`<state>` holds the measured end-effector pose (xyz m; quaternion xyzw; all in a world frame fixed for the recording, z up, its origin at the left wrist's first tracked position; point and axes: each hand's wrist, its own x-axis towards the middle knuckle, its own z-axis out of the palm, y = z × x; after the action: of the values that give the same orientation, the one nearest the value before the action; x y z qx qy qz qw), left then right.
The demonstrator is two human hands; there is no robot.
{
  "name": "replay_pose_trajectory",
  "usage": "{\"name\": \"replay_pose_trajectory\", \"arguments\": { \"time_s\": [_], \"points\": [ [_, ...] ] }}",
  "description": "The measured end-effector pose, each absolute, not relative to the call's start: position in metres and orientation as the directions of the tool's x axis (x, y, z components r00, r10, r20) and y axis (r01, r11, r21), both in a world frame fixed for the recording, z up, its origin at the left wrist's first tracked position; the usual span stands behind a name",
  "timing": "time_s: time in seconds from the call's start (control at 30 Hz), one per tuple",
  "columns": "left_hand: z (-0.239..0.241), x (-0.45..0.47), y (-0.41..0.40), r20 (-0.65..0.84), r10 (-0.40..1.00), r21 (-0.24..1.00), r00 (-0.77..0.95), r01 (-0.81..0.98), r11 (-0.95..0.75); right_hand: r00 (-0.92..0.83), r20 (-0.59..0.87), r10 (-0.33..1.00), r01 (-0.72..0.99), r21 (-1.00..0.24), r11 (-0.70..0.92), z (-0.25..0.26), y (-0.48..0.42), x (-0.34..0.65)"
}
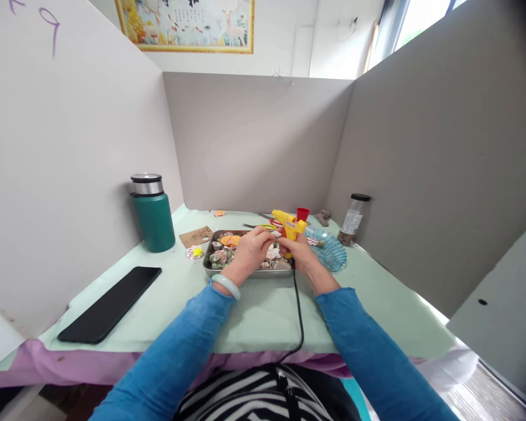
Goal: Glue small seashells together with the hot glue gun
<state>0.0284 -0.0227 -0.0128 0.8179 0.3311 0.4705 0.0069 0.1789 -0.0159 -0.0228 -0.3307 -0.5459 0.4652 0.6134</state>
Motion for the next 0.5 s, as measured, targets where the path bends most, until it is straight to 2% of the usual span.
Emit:
{"name": "replay_pose_trajectory", "arguments": {
  "time_s": [0.13,0.23,0.4,0.5],
  "points": [
    [-0.007,0.028,-0.028,0.783,0.544,0.373,0.302,0.472,-0.799,-0.039,0.366,0.93,-0.238,-0.907,0.347,-0.019,-0.019,0.179],
    [-0.003,0.028,-0.03,0.785,0.585,0.458,0.204,0.446,-0.769,-0.046,0.361,0.932,-0.25,-0.907,0.339,-0.019,-0.02,0.18],
    [-0.005,0.029,-0.024,0.634,0.763,0.715,0.124,0.283,-0.64,-0.051,0.363,0.93,-0.25,-0.907,0.34,-0.019,-0.02,0.181],
    [-0.008,0.031,-0.02,0.558,0.817,0.792,0.142,0.201,-0.576,-0.06,0.366,0.929,-0.25,-0.906,0.341,-0.02,-0.019,0.181]
  ]
}}
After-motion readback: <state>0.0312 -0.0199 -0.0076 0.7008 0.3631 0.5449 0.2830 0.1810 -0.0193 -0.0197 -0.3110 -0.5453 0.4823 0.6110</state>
